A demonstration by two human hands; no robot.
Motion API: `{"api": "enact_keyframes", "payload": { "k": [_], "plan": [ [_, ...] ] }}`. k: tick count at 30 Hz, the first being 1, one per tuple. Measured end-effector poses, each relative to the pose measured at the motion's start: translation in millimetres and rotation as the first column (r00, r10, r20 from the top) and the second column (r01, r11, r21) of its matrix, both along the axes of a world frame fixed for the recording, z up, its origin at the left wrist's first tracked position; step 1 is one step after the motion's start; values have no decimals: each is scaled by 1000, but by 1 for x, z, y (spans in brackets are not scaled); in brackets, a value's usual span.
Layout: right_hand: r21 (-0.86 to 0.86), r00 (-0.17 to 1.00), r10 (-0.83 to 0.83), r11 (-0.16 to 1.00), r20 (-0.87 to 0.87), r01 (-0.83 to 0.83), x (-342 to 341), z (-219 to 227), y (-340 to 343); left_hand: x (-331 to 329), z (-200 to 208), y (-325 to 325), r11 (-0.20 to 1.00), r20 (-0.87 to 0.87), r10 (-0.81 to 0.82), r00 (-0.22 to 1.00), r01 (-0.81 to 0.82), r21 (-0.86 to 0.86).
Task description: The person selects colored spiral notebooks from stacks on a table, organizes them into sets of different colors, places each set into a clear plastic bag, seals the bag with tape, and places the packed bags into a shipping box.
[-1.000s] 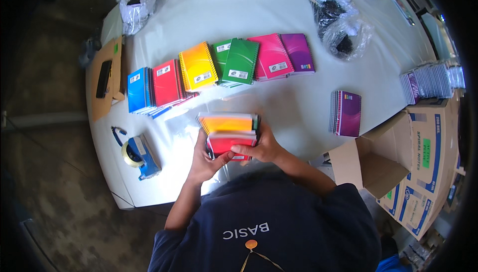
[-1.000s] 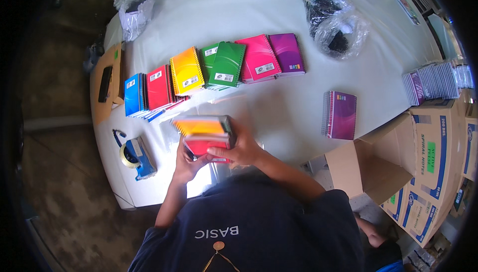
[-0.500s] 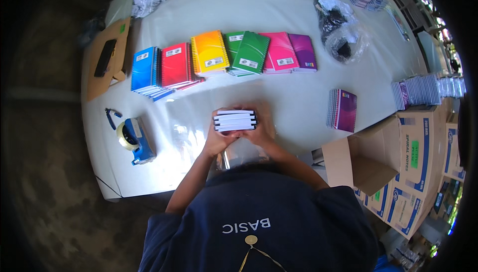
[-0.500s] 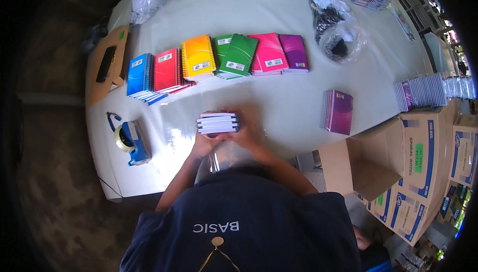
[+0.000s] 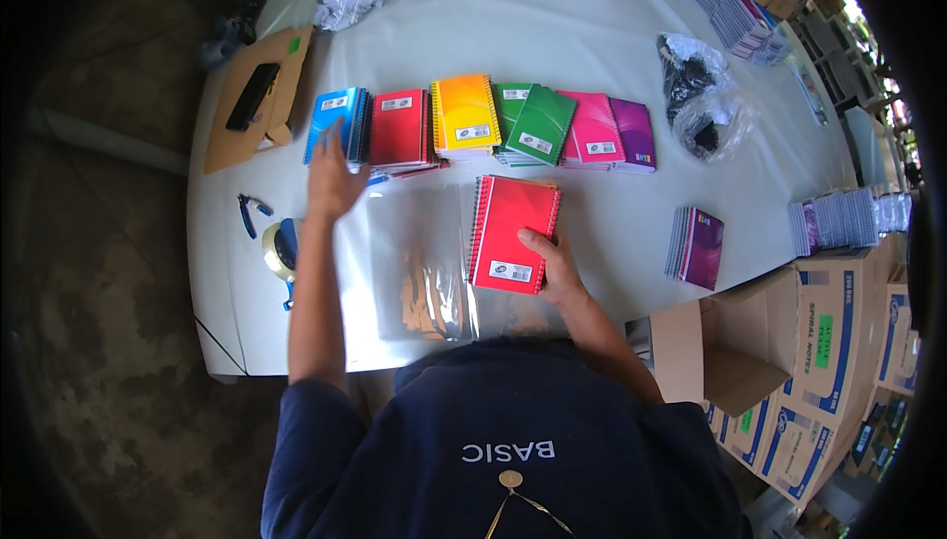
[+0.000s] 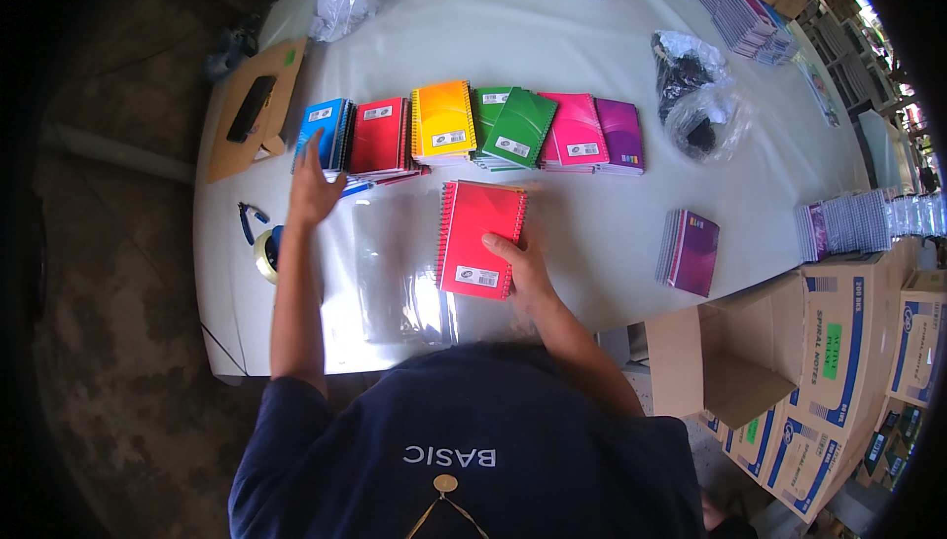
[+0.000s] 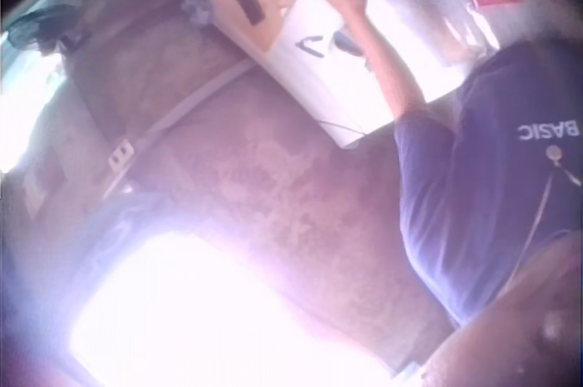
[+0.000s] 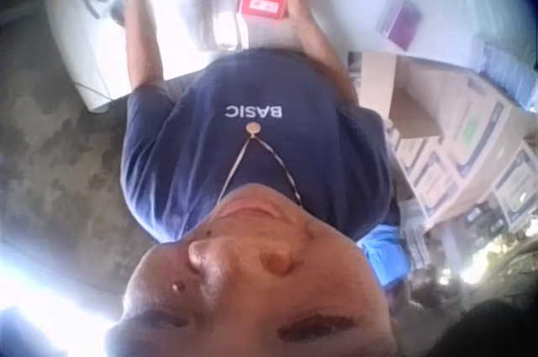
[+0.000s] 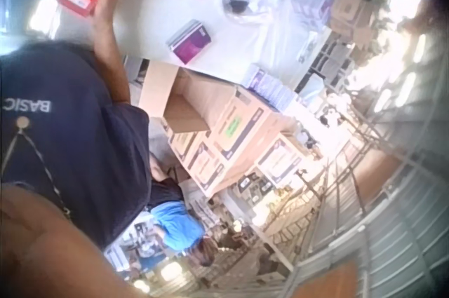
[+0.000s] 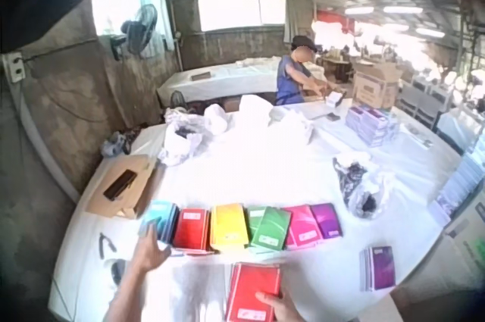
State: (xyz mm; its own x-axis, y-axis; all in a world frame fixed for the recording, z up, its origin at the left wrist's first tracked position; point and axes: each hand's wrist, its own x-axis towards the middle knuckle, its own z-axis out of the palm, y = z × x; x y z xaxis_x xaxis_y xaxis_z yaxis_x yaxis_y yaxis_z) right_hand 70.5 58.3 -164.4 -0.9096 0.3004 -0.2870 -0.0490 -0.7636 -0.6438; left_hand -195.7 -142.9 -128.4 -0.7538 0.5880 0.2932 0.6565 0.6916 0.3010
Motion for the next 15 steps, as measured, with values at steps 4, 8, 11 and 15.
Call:
{"api": "enact_keyframes", "payload": {
  "k": [4,8,11,15],
  "plan": [
    [-17,999,-36,999,5,36,1,-8,-9,-26,-6,-15,971,-40,-49,998,38,-236],
    [-131,999,-33,991,14,35,-1,2,-18,-29,-5,-27,972,-13,-43,999,39,-232],
    [-154,999,-42,987,26,46,-4,-3,-21,-25,-2,-26,977,-80,-56,995,38,-209],
    [-53,998,-62,997,14,63,-4,-6,-22,-6,30,10,948,85,232,969,-206,-243]
  ]
}}
